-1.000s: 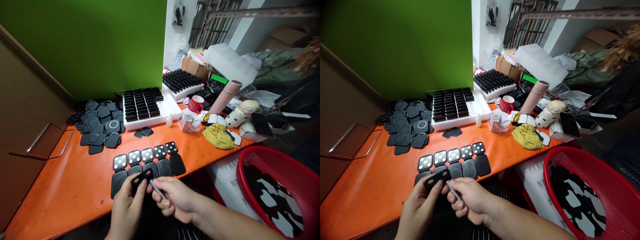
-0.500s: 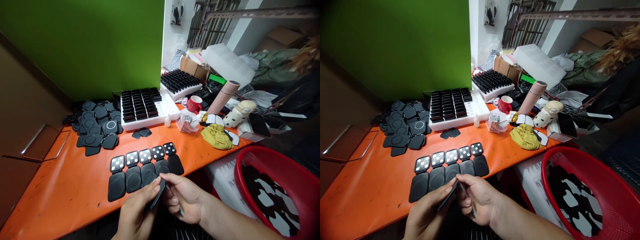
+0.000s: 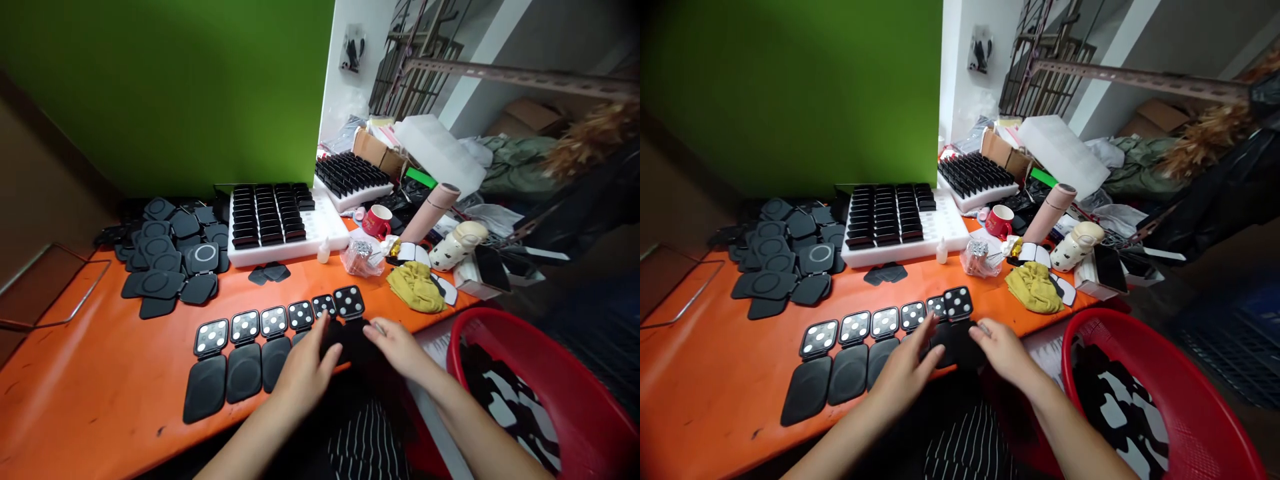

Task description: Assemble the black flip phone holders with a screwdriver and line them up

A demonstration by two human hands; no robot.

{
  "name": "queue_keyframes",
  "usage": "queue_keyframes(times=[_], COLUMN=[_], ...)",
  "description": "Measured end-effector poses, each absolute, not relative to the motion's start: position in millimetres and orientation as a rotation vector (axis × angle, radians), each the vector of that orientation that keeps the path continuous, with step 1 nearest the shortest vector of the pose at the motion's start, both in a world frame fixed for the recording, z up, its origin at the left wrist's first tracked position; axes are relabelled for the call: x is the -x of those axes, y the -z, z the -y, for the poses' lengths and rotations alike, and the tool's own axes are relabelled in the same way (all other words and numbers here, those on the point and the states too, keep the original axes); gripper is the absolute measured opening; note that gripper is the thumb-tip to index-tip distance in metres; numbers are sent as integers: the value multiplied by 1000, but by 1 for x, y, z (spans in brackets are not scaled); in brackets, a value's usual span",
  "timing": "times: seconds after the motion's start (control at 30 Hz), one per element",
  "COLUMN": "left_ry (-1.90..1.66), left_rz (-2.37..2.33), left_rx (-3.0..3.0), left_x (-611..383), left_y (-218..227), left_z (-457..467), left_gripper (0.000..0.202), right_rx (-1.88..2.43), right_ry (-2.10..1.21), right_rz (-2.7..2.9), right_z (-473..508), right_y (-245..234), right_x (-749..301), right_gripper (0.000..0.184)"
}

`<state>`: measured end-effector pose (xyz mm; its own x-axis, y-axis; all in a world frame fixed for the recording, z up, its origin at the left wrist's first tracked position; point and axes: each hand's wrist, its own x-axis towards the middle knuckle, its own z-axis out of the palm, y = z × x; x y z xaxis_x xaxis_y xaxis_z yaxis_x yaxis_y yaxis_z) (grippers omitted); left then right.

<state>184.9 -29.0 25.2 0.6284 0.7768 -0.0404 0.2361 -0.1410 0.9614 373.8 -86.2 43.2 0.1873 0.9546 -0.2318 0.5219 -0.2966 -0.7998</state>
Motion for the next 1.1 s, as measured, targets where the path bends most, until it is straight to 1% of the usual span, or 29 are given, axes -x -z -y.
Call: queue_keyframes(times=[0.07,0.17,0.3,0.47,0.57,0.63,0.7,0.73,0.83,0.9,1.0,1.1], left_ry=[-482,-273,-202,-226,-283,-346,-420,-466,-539,-537,-481,-506], left_rz=[-789,-703,-719,-764,-771,-846,-1098,-1320,-1752,-1903,-1913,-1830], left_rx=[-2022,-2469,-2656,-2641,-2642,-2658,-2628,-2556,-2370,-2274,-2212,-2194], left_x=[-190,-196,-202,-206,-199,-184,-157,-140,-81,-47,-16,-3], left_y=[-16,-3,10,10,-4,-14,-21,-22,-20,-16,-10,-10], left_z=[30,34,38,44,39,24,-4,-21,-75,-104,-130,-138], left_gripper=[59,67,67,69,69,65,55,48,47,52,59,56], right_rx=[2055,2213,2323,2237,2111,2038,1958,1907,1838,1865,1914,1975], right_ry=[-945,-846,-649,-462,-378,-363,-441,-475,-494,-472,-458,-454], right_rz=[1424,1639,1832,1741,1517,1301,1096,1014,888,896,938,963], right_z=[72,56,49,47,47,49,51,51,50,50,49,49], right_y=[-33,-21,-16,-16,-8,3,16,21,33,35,37,38], right_x=[-396,-412,-409,-403,-404,-407,-411,-413,-415,-416,-416,-417], right_gripper=[33,34,34,32,33,34,35,36,38,40,41,41])
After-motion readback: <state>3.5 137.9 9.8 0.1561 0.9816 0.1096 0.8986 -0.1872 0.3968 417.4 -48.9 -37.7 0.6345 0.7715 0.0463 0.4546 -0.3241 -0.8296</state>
